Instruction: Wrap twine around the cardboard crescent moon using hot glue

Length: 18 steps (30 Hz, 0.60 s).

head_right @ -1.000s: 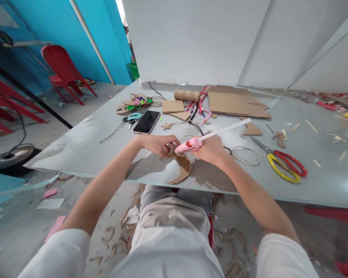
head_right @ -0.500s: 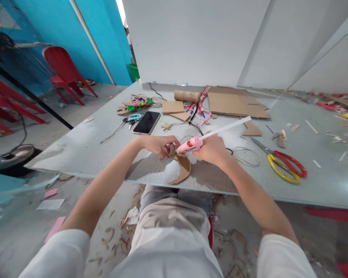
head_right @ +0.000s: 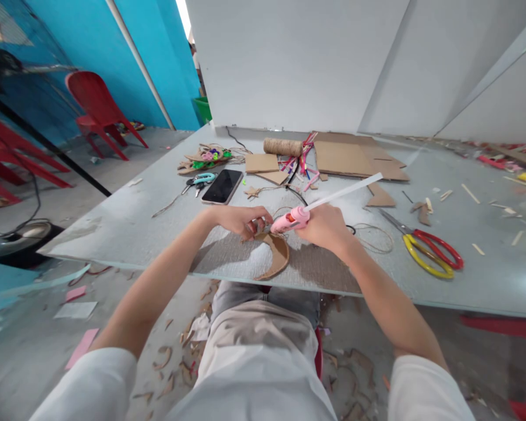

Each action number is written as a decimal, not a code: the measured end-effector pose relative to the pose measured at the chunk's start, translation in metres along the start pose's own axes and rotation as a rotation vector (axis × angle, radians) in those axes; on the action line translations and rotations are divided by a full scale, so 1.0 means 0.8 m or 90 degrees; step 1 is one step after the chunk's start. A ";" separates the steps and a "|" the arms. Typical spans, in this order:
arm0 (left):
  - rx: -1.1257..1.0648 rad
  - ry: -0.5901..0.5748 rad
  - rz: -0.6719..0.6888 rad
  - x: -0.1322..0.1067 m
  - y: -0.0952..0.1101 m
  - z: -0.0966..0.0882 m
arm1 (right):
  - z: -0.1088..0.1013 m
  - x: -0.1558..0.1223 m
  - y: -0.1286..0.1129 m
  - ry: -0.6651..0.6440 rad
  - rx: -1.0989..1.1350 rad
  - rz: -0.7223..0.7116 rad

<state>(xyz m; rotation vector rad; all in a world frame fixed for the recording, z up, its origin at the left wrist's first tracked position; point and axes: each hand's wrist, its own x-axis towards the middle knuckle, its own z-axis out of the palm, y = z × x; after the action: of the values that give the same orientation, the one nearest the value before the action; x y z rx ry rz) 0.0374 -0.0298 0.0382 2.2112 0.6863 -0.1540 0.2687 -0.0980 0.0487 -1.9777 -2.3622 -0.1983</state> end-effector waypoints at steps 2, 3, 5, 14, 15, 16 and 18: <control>0.010 0.006 0.006 0.000 0.000 0.000 | -0.004 -0.001 0.000 -0.015 0.005 0.011; 0.013 0.008 0.008 0.001 0.000 0.000 | -0.007 -0.001 0.000 -0.023 0.007 0.014; 0.014 0.007 0.013 0.001 -0.001 0.000 | -0.014 0.002 -0.002 -0.040 0.005 0.012; -0.004 0.004 0.057 0.005 -0.003 0.002 | -0.080 0.050 -0.044 -0.192 -0.110 -0.125; -0.007 0.004 0.056 0.006 -0.004 0.002 | -0.086 0.055 -0.053 -0.207 -0.136 -0.137; -0.010 0.007 0.053 0.007 -0.004 0.002 | -0.091 0.059 -0.061 -0.218 -0.160 -0.148; -0.010 0.009 0.048 0.007 -0.004 0.002 | -0.101 0.064 -0.076 -0.237 -0.204 -0.169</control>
<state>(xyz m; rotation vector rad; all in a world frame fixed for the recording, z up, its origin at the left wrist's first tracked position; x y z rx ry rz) 0.0408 -0.0267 0.0328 2.2221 0.6093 -0.0941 0.1964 -0.0689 0.1308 -1.9592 -3.0013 -0.2519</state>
